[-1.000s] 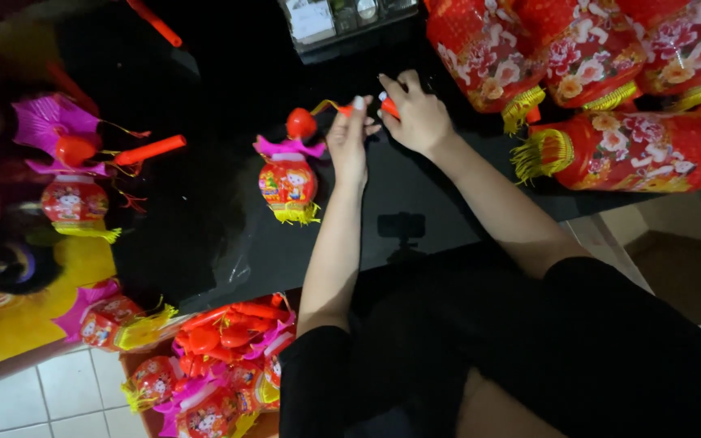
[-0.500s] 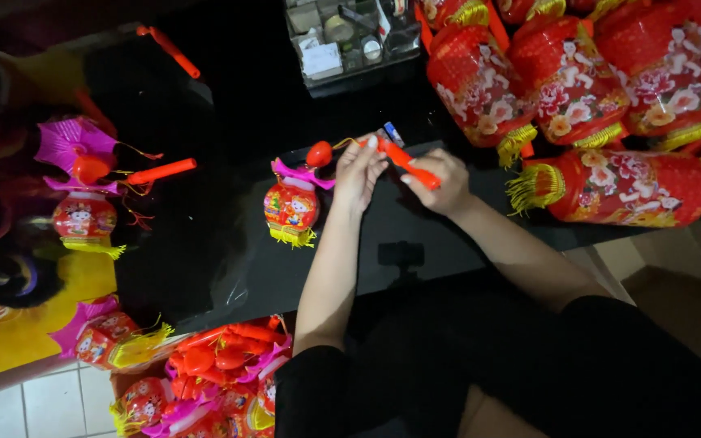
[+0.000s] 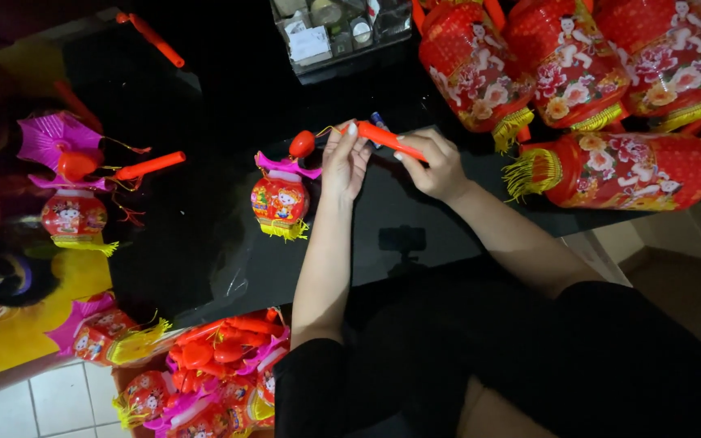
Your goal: Assembling small decorative lanterns by attaching plastic handles to the lantern bodies.
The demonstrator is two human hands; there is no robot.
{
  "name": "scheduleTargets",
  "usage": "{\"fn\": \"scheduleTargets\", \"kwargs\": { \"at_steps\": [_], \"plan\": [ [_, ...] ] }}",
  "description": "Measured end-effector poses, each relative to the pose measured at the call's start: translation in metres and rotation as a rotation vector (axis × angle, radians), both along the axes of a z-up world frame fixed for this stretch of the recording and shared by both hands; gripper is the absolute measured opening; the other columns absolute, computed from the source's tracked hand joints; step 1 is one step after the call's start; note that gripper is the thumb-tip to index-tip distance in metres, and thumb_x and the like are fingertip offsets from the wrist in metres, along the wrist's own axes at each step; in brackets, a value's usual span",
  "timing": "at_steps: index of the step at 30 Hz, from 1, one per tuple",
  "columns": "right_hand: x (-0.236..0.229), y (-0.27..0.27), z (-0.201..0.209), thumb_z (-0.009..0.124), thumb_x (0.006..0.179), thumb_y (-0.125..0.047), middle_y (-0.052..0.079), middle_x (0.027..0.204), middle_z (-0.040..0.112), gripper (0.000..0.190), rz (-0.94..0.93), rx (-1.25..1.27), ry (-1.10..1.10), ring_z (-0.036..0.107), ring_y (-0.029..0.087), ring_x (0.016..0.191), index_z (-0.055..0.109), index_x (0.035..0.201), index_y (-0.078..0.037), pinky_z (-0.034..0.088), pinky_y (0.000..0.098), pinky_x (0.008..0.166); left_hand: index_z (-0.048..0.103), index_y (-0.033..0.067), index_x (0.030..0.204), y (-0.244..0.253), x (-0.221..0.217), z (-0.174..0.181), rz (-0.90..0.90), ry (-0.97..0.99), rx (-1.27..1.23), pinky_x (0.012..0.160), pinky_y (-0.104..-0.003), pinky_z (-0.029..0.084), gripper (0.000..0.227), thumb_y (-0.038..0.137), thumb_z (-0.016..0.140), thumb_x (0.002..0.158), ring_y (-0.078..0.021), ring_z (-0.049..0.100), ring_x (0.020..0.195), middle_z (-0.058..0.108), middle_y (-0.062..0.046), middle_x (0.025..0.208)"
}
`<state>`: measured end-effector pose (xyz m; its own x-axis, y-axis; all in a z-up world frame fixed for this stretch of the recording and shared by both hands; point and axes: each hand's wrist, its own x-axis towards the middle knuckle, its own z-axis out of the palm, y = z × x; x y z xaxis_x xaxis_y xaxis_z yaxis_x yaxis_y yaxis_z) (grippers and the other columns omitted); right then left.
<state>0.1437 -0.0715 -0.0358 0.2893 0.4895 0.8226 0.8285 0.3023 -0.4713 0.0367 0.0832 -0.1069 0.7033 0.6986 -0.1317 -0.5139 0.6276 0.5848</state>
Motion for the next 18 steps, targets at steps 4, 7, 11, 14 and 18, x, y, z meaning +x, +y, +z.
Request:
{"fn": "scheduleTargets", "kwargs": {
  "at_steps": [4, 7, 11, 14, 18],
  "plan": [
    [0.008, -0.003, -0.004, 0.079, 0.09, -0.002, 0.016, 0.092, 0.075, 0.017, 0.038, -0.005, 0.057, 0.073, 0.035, 0.075, 0.075, 0.106, 0.003, 0.059, 0.0392, 0.067, 0.07, 0.0072, 0.115, -0.006, -0.002, 0.015, -0.003, 0.019, 0.047, 0.07, -0.021, 0.057, 0.024, 0.01, 0.078, 0.093, -0.0163, 0.077, 0.088, 0.076, -0.016, 0.109],
    [0.013, -0.007, -0.009, 0.076, 0.093, -0.005, 0.018, 0.088, 0.075, 0.017, 0.043, -0.067, 0.083, 0.072, 0.038, 0.073, 0.074, 0.108, 0.004, 0.058, 0.0405, 0.062, 0.071, 0.0051, 0.119, -0.009, -0.004, 0.025, -0.002, 0.032, 0.046, 0.074, -0.022, 0.061, 0.028, 0.006, 0.078, 0.092, -0.0175, 0.077, 0.092, 0.074, -0.019, 0.116],
    [0.02, -0.011, -0.011, 0.073, 0.096, -0.006, 0.014, 0.071, 0.069, 0.016, 0.081, -0.124, 0.17, 0.068, 0.031, 0.06, 0.074, 0.107, 0.005, 0.053, 0.0346, 0.055, 0.071, 0.0038, 0.12, -0.011, -0.007, 0.039, -0.017, 0.06, 0.058, 0.077, -0.022, 0.063, 0.031, 0.003, 0.079, 0.091, -0.0187, 0.077, 0.094, 0.072, -0.021, 0.119],
    [0.021, -0.013, -0.008, 0.072, 0.097, -0.006, 0.008, 0.057, 0.06, 0.015, 0.114, -0.167, 0.255, 0.061, 0.023, 0.05, 0.074, 0.108, 0.004, 0.047, 0.0297, 0.049, 0.07, 0.0019, 0.121, -0.01, -0.007, 0.036, -0.017, 0.07, 0.077, 0.081, -0.023, 0.064, 0.032, 0.001, 0.079, 0.09, -0.0207, 0.077, 0.097, 0.071, -0.022, 0.12],
    [0.025, -0.013, -0.012, 0.069, 0.099, -0.003, 0.006, 0.052, 0.054, 0.008, 0.083, -0.244, 0.323, 0.056, 0.018, 0.047, 0.073, 0.103, 0.003, 0.043, 0.0279, 0.047, 0.07, -0.001, 0.121, -0.007, -0.009, 0.037, -0.046, 0.107, 0.151, 0.083, -0.022, 0.064, 0.035, -0.005, 0.078, 0.088, -0.0211, 0.076, 0.097, 0.072, -0.023, 0.118]
  ]
}}
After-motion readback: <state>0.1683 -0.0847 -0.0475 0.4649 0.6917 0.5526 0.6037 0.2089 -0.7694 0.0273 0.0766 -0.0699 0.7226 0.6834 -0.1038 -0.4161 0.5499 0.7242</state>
